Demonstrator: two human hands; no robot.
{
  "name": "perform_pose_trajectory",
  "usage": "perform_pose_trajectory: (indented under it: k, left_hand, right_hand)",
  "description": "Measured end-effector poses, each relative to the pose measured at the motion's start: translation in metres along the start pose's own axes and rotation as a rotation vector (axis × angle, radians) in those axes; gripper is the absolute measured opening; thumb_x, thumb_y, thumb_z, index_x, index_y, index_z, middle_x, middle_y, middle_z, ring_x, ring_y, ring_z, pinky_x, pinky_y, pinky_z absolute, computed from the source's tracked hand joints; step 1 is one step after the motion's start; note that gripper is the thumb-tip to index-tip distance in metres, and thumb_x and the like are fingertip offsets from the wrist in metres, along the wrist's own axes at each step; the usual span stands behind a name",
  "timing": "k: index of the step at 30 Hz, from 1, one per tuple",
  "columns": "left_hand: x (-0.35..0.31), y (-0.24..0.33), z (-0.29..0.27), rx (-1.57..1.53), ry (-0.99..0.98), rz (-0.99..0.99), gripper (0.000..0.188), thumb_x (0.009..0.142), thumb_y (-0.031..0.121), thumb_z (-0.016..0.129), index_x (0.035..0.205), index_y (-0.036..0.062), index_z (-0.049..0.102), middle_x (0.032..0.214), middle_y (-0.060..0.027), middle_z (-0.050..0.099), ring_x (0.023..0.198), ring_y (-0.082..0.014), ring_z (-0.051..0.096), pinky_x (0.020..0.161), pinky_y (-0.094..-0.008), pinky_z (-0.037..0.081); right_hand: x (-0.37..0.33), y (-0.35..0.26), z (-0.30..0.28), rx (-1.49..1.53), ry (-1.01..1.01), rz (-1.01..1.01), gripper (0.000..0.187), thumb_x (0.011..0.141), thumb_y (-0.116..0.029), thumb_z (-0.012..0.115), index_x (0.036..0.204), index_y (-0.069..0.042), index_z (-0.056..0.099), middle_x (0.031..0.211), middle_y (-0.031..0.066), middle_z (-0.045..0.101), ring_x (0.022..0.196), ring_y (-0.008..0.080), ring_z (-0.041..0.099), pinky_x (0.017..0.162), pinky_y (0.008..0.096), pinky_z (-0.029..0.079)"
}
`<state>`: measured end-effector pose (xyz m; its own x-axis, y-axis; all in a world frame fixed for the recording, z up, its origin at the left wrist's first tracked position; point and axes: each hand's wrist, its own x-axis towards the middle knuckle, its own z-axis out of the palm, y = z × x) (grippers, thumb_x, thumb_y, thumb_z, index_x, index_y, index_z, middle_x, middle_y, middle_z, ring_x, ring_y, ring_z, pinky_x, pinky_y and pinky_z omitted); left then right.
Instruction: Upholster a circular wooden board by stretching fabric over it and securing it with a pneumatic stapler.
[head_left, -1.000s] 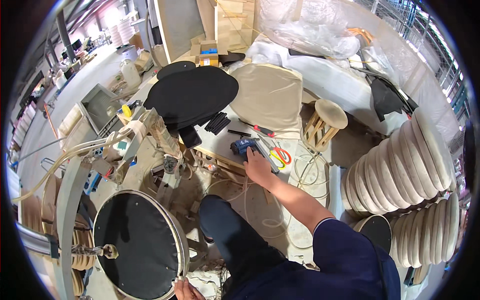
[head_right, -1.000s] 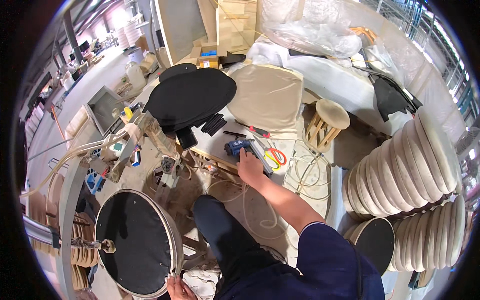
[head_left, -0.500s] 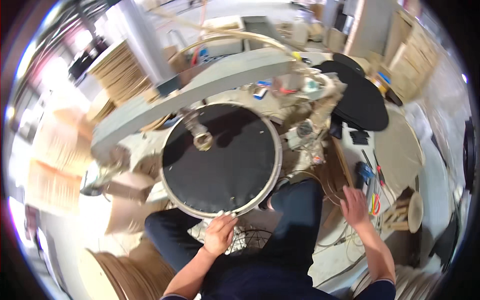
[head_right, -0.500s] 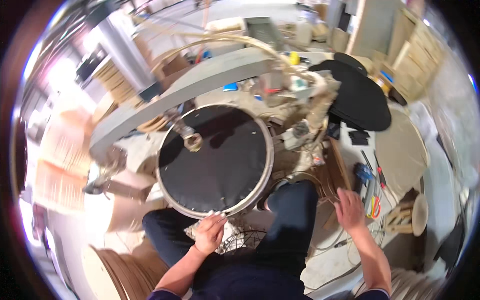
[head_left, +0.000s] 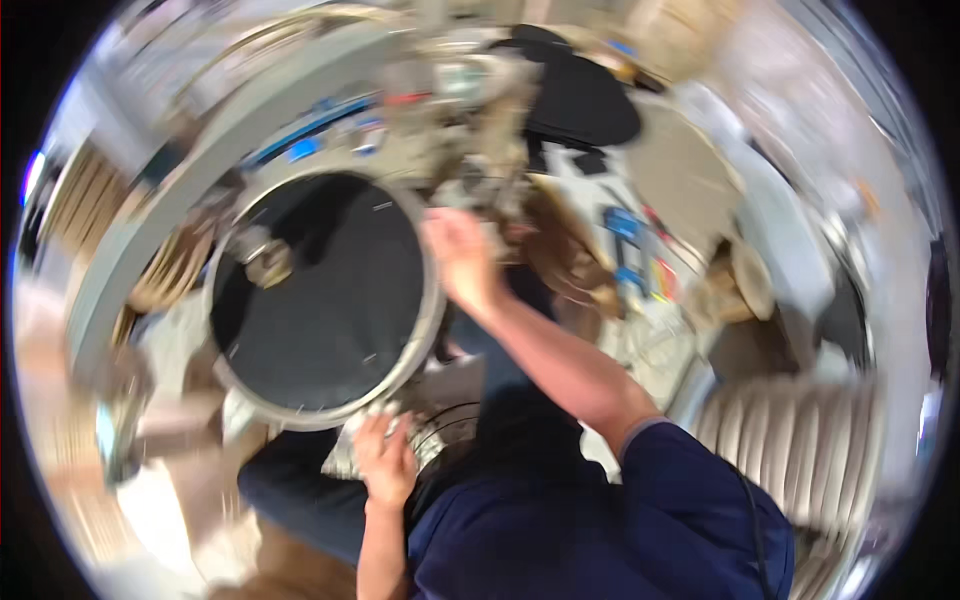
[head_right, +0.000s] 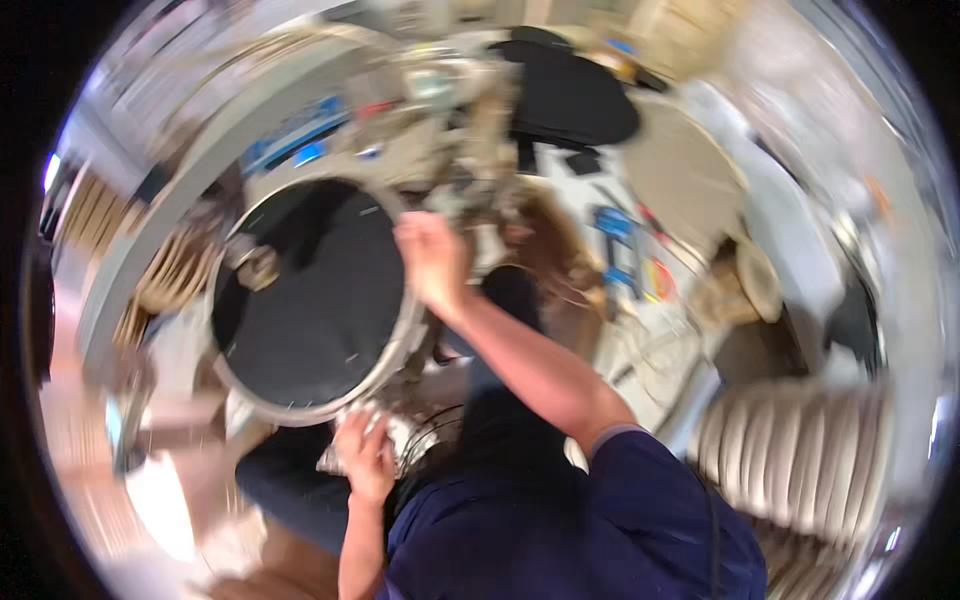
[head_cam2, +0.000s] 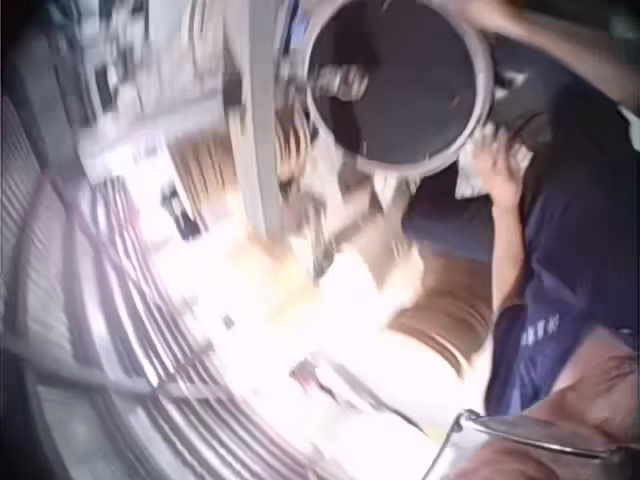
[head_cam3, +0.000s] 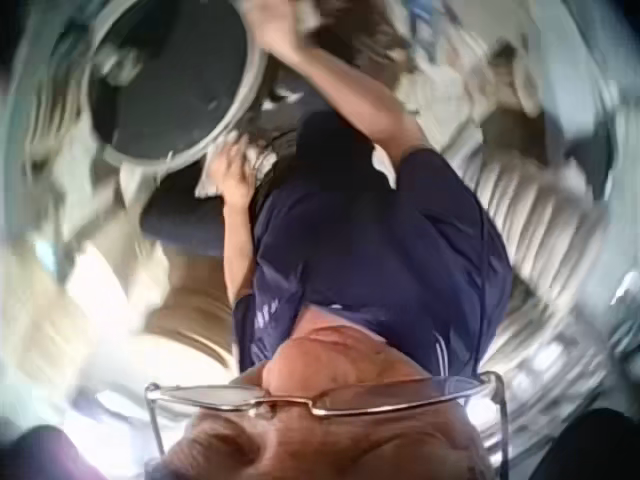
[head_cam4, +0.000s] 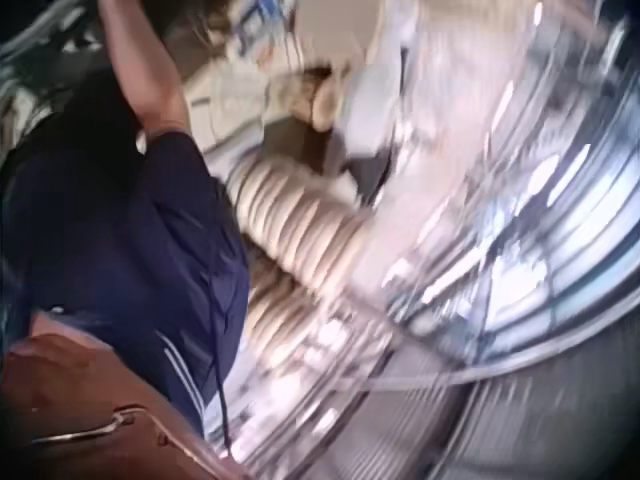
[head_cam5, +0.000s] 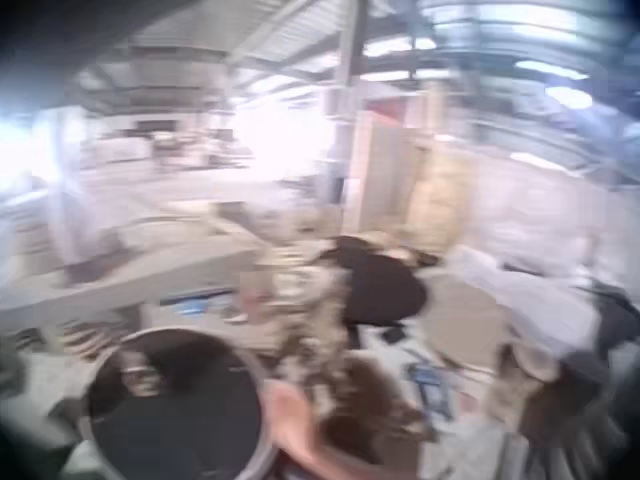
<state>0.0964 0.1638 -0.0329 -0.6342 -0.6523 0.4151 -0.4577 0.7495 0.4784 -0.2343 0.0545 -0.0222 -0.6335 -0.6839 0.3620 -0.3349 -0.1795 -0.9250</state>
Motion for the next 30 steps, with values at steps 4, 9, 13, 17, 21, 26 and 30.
perform_pose_trajectory:
  k: [4,9,13,17,21,26,30]
  left_hand:
    - [-0.011,-0.017,0.003,0.055,0.036,0.020,0.037,0.090,0.002,0.071,0.127,0.0079,0.075,0.132,-0.0153,0.065,0.129,-0.0412,0.059,0.111,-0.0569,0.043]
    - [-0.004,-0.011,0.008,-0.031,-0.046,0.119,0.037,0.090,0.002,0.072,0.127,0.0069,0.074,0.129,-0.0152,0.064,0.121,-0.0410,0.060,0.107,-0.0561,0.046]
    - [0.000,-0.012,0.014,-0.079,-0.118,0.086,0.036,0.093,0.000,0.070,0.129,0.0061,0.074,0.128,-0.0171,0.066,0.123,-0.0426,0.060,0.107,-0.0542,0.047]
    - [0.000,-0.013,0.021,-0.068,-0.149,0.112,0.035,0.093,-0.004,0.071,0.126,0.0053,0.076,0.128,-0.0185,0.066,0.121,-0.0432,0.062,0.104,-0.0519,0.050]
    - [-0.001,-0.011,0.029,-0.107,-0.198,0.132,0.034,0.093,-0.005,0.070,0.125,0.0044,0.076,0.123,-0.0188,0.069,0.116,-0.0428,0.065,0.100,-0.0502,0.053]
    - [-0.009,-0.012,0.036,-0.140,-0.252,0.058,0.032,0.092,-0.005,0.071,0.121,0.0053,0.079,0.122,-0.0201,0.070,0.111,-0.0398,0.069,0.095,-0.0471,0.057]
    - [-0.003,-0.007,0.037,-0.155,-0.255,-0.022,0.033,0.092,-0.005,0.071,0.122,0.0055,0.078,0.123,-0.0210,0.070,0.110,-0.0400,0.069,0.096,-0.0466,0.057]
  right_hand:
    - [0.008,-0.068,0.018,0.129,0.077,-0.129,0.019,0.104,-0.015,0.069,0.120,-0.003,0.069,0.100,0.0131,0.076,0.090,0.0206,0.073,0.081,0.0345,0.058]
    - [0.027,-0.108,-0.059,-0.022,-0.178,-0.021,0.023,0.105,-0.022,0.069,0.112,0.000,0.070,0.087,0.0056,0.075,0.078,0.0090,0.068,0.070,0.0288,0.054]
    - [0.013,-0.127,-0.141,-0.312,-0.621,0.307,0.031,0.106,-0.033,0.067,0.100,-0.003,0.073,0.075,0.0019,0.071,0.065,0.0061,0.063,0.062,0.0267,0.050]
    - [-0.028,-0.118,-0.206,-0.460,-0.884,0.580,0.036,0.106,-0.038,0.064,0.095,-0.005,0.072,0.072,0.0019,0.071,0.063,0.0096,0.065,0.062,0.0278,0.052]
    - [-0.128,-0.066,-0.280,-0.457,-1.233,0.926,0.028,0.103,-0.029,0.062,0.106,-0.003,0.071,0.085,0.0083,0.074,0.067,0.0206,0.071,0.060,0.0370,0.059]
    - [-0.293,-0.124,-0.334,0.048,-1.643,1.852,0.042,0.109,-0.034,0.059,0.139,-0.004,0.061,0.114,0.0146,0.068,0.100,0.0309,0.070,0.081,0.0490,0.068]
    - [-0.325,-0.177,-0.332,0.328,-1.196,2.051,0.045,0.112,-0.040,0.050,0.139,-0.005,0.057,0.119,0.0164,0.069,0.105,0.0293,0.073,0.084,0.0494,0.066]
